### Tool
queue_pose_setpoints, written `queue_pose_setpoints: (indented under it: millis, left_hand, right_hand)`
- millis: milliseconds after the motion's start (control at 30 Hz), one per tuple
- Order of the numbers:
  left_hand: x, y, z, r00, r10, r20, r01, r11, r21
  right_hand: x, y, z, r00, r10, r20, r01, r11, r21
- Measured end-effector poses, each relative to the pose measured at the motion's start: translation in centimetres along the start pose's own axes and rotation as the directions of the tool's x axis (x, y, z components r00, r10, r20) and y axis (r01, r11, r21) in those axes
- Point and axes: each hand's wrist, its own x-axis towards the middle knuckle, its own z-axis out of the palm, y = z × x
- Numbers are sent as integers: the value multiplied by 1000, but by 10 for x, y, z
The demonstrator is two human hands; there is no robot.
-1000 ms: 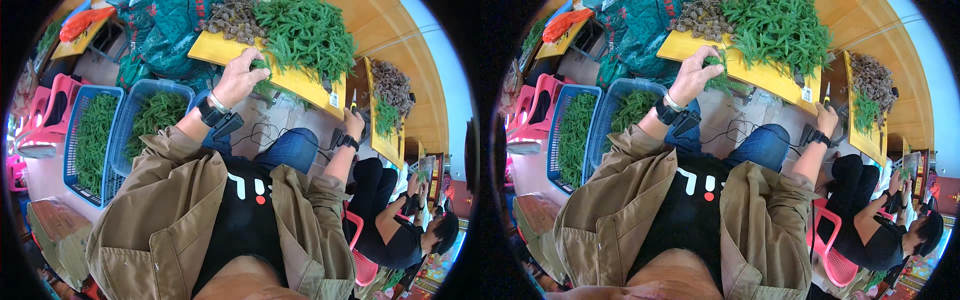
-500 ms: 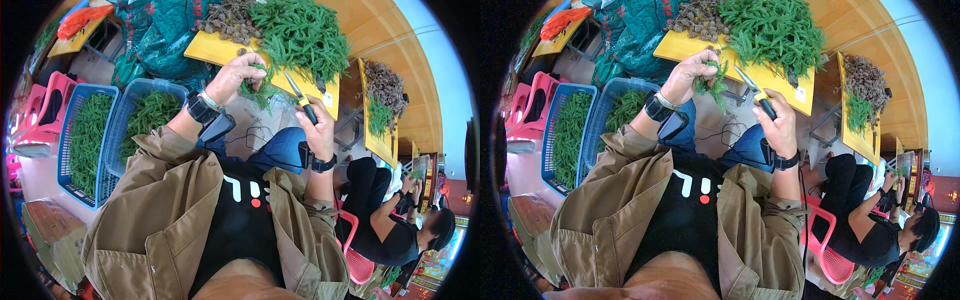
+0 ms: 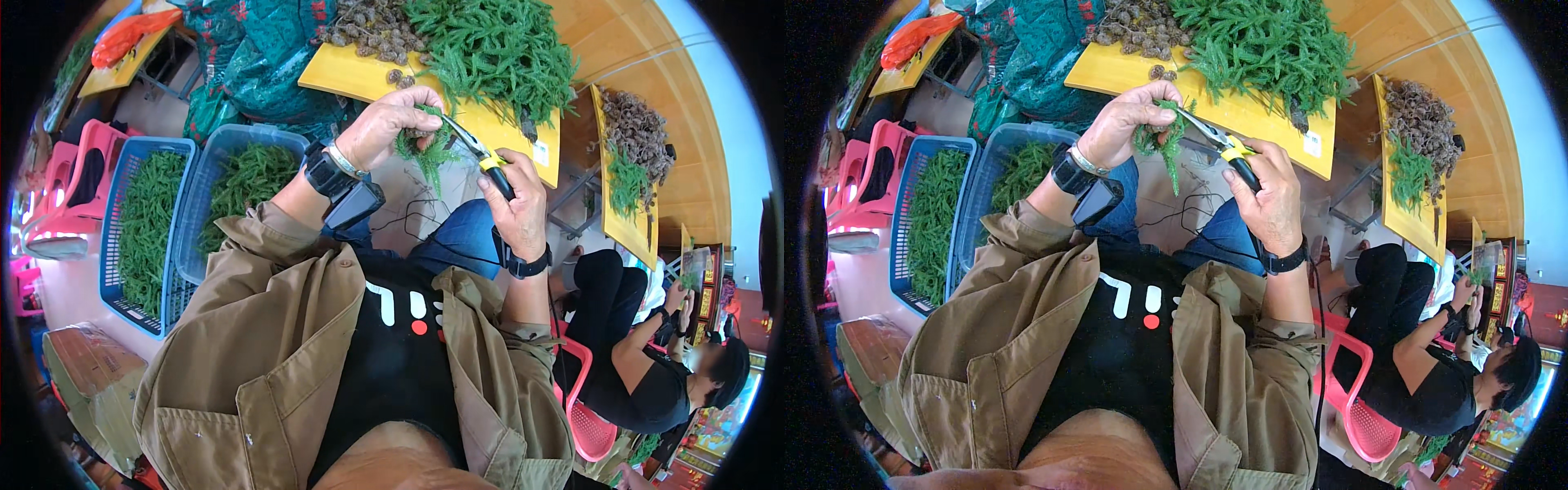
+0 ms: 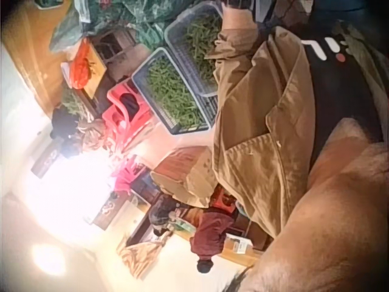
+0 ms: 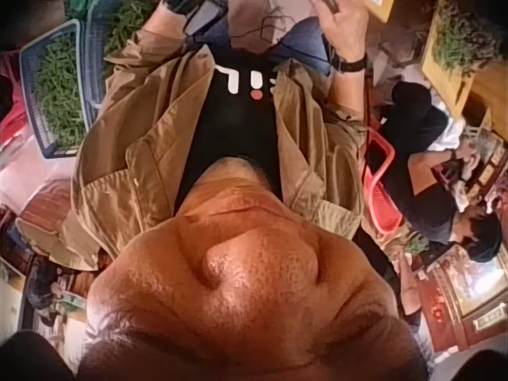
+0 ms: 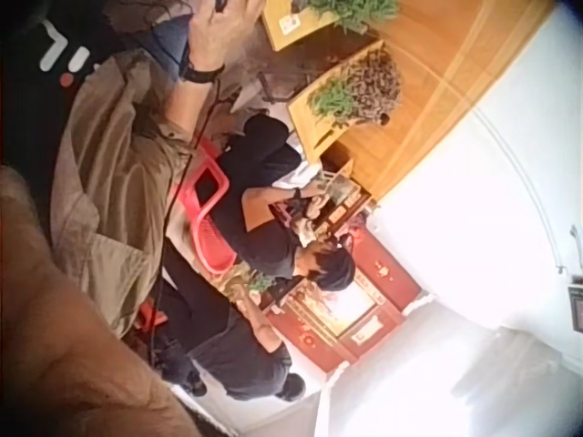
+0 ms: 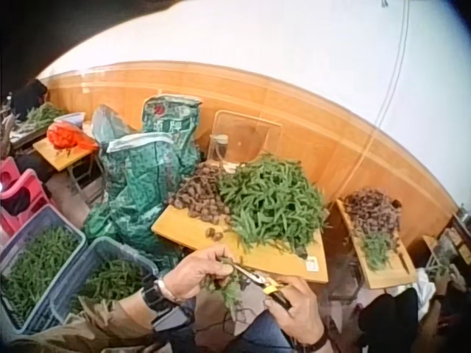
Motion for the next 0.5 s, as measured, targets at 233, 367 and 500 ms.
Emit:
queue_pose_setpoints:
  millis: [233, 367, 500]
  left_hand:
    - [5, -14, 20, 872, 446, -202, -219, 723, 655]
    - [14, -32, 26, 646, 763, 13, -184, 139, 973]
    - [8, -44, 16, 748, 663, -21, -215, 272, 938]
  right_hand:
    - [-4, 1, 9, 990, 144, -3, -144, 989, 27]
    - [-3, -11, 16, 973, 224, -49, -226, 974, -32]
    - [-9, 4, 21, 982, 166, -93, -179, 971, -159]
